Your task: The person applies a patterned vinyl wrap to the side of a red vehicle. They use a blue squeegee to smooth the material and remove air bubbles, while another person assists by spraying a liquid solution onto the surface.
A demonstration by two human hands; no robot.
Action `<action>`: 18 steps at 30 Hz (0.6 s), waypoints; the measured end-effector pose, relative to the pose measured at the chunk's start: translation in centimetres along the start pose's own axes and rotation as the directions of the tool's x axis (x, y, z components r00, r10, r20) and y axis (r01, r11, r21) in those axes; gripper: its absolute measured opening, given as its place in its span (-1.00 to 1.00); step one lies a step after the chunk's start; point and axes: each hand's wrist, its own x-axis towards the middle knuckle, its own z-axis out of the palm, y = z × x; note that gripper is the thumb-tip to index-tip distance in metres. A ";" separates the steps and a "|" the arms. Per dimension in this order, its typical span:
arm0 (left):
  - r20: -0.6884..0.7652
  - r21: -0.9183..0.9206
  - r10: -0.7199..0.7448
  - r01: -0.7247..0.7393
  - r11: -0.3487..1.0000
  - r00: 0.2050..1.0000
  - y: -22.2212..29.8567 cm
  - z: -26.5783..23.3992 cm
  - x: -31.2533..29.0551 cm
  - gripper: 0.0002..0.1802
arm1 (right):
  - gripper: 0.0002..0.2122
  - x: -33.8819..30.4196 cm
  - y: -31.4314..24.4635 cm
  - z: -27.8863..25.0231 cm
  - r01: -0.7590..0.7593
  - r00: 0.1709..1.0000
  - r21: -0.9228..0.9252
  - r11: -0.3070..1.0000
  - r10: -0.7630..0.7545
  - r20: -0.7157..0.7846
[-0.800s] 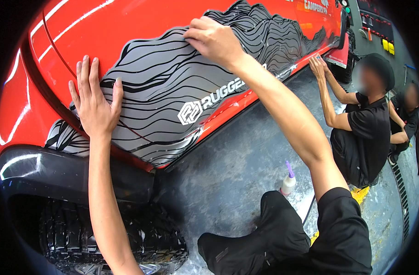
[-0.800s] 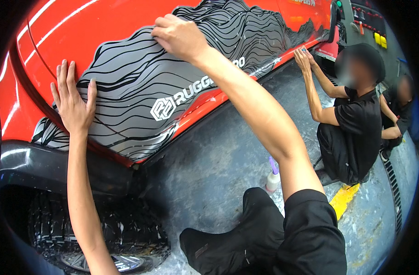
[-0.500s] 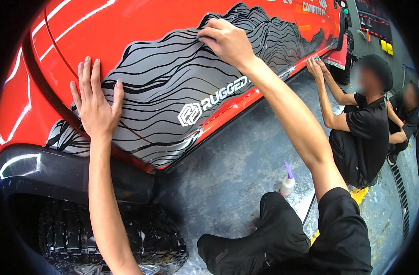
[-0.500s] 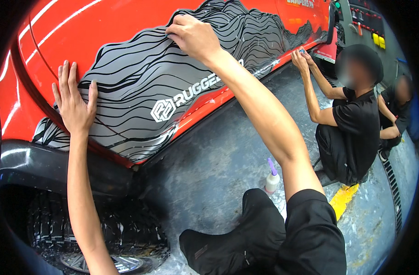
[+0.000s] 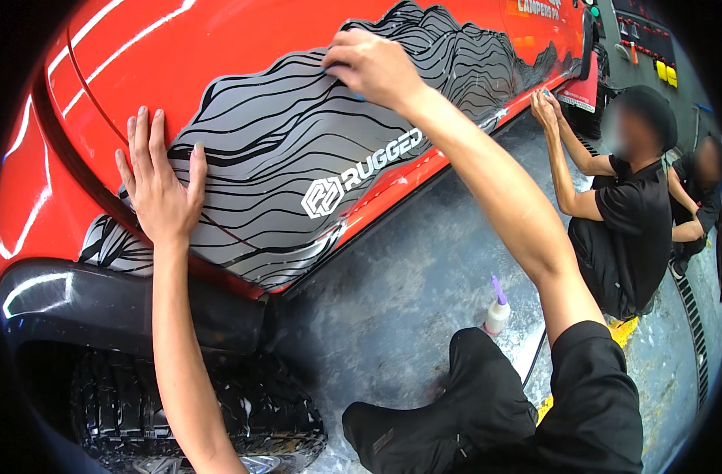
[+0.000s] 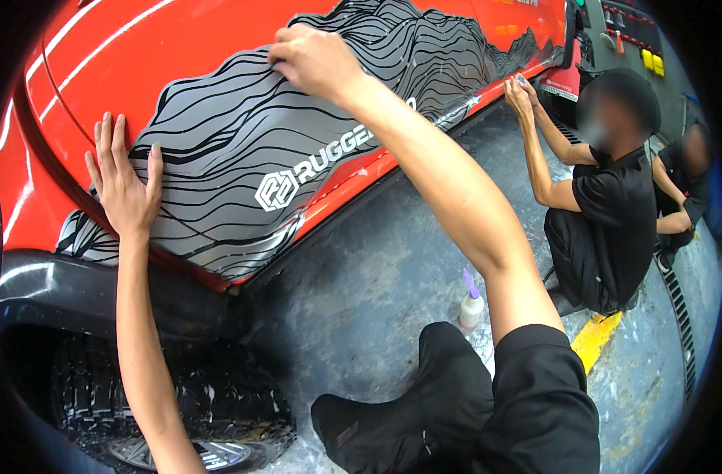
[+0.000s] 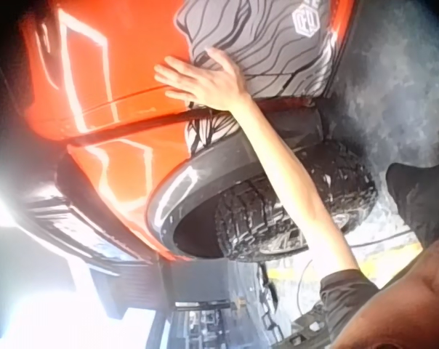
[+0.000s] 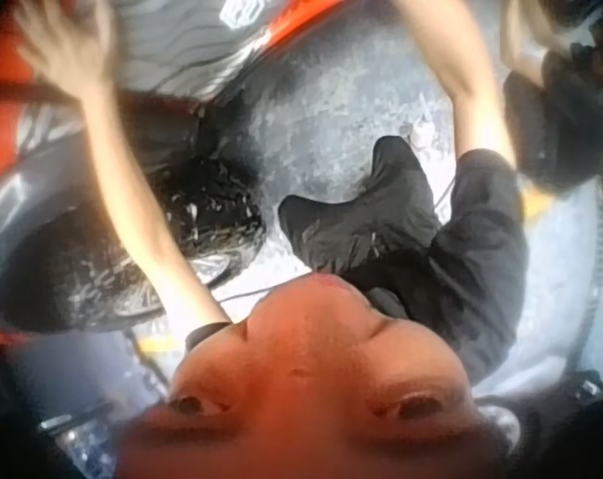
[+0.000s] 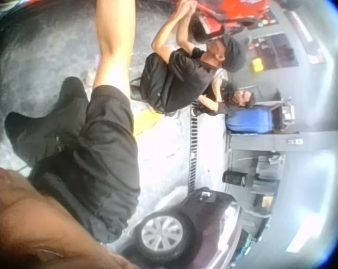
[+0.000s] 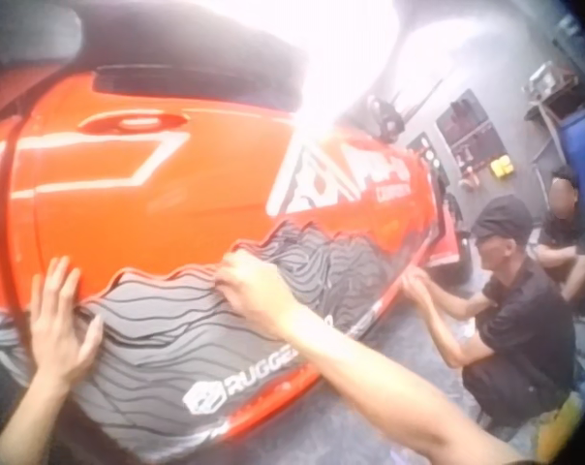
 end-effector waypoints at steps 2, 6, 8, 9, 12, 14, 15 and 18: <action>0.001 0.001 -0.011 0.011 1.000 1.000 0.4 0.1 0.0 -0.16 | -0.88 -0.1 0.7 -0.1 -0.036 0.999 0.027 0.999 0.035 0.024; 0.007 0.005 -0.010 0.010 1.000 1.000 0.0 -0.1 0.1 -0.17 | -0.85 1.0 -0.3 0.1 -0.019 0.999 0.038 0.999 0.018 0.048; -0.013 -0.018 0.000 0.000 1.000 1.000 0.5 0.1 0.1 -0.19 | -0.84 0.8 0.6 -0.4 -0.095 0.989 0.016 0.995 0.092 0.112; -0.008 -0.012 -0.001 0.000 1.000 1.000 0.3 0.1 0.1 -0.19 | -0.84 0.8 0.4 -0.5 -0.117 0.988 0.028 0.993 0.114 0.102; 0.015 0.004 -0.009 0.009 1.000 1.000 0.1 -0.2 0.0 -0.19 | -0.85 1.0 -0.9 0.2 -0.045 0.995 0.025 0.999 0.043 0.089; 0.008 -0.007 -0.003 0.003 1.000 1.000 0.3 -0.1 0.0 -0.19 | -0.85 0.7 0.1 -0.4 -0.120 0.987 0.021 0.993 0.117 0.108; -0.003 -0.010 -0.003 0.003 1.000 1.000 0.4 0.0 0.2 -0.19 | -0.85 0.9 0.6 -0.7 -0.150 0.983 0.015 0.988 0.148 0.113; 0.003 0.001 -0.006 0.006 1.000 1.000 0.1 -0.1 0.1 -0.20 | -0.85 1.0 -0.4 0.2 -0.097 0.993 0.051 0.994 0.093 0.072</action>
